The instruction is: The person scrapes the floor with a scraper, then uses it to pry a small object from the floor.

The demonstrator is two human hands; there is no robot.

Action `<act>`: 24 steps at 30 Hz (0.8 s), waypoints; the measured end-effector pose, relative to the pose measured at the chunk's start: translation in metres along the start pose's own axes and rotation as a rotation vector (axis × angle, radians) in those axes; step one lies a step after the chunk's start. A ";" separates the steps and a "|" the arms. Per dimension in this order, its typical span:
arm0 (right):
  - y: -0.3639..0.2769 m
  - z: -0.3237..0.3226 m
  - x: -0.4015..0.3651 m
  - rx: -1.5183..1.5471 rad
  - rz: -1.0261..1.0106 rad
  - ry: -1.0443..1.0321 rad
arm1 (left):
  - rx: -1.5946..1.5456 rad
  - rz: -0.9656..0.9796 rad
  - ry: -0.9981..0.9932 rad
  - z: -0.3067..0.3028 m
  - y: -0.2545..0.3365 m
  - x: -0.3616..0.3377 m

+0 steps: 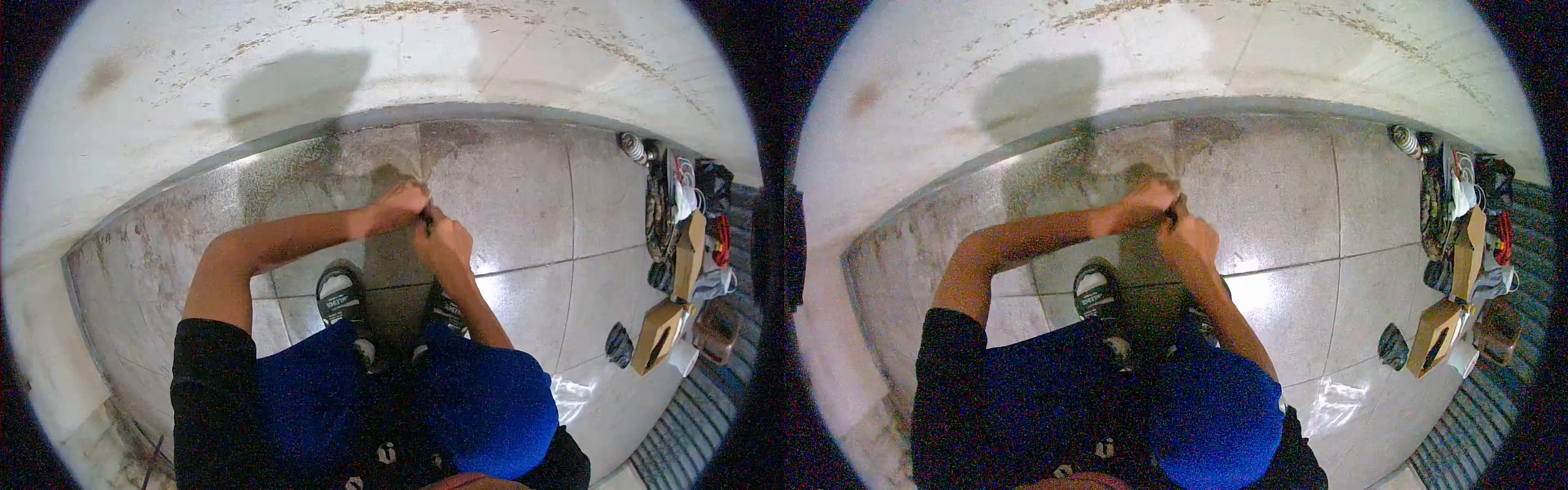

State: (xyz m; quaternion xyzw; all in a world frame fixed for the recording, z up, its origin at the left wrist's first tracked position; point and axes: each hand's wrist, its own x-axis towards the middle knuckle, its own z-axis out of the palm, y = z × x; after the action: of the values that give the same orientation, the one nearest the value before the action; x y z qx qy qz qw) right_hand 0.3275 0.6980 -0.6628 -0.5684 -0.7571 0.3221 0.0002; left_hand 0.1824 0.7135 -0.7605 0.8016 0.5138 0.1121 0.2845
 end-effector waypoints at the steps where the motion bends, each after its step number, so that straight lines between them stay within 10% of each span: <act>1: 0.000 0.000 -0.007 -0.017 -0.008 -0.014 | 0.032 -0.012 0.009 0.002 0.006 -0.006; 24: -0.003 -0.003 -0.013 -0.012 0.038 -0.053 | 0.076 0.043 0.078 0.012 0.008 -0.006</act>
State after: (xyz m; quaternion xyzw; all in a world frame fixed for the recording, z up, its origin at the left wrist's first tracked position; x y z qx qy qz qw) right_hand 0.3301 0.6883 -0.6539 -0.5738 -0.7478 0.3326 -0.0292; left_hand 0.1916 0.7011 -0.7650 0.8177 0.5108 0.1298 0.2314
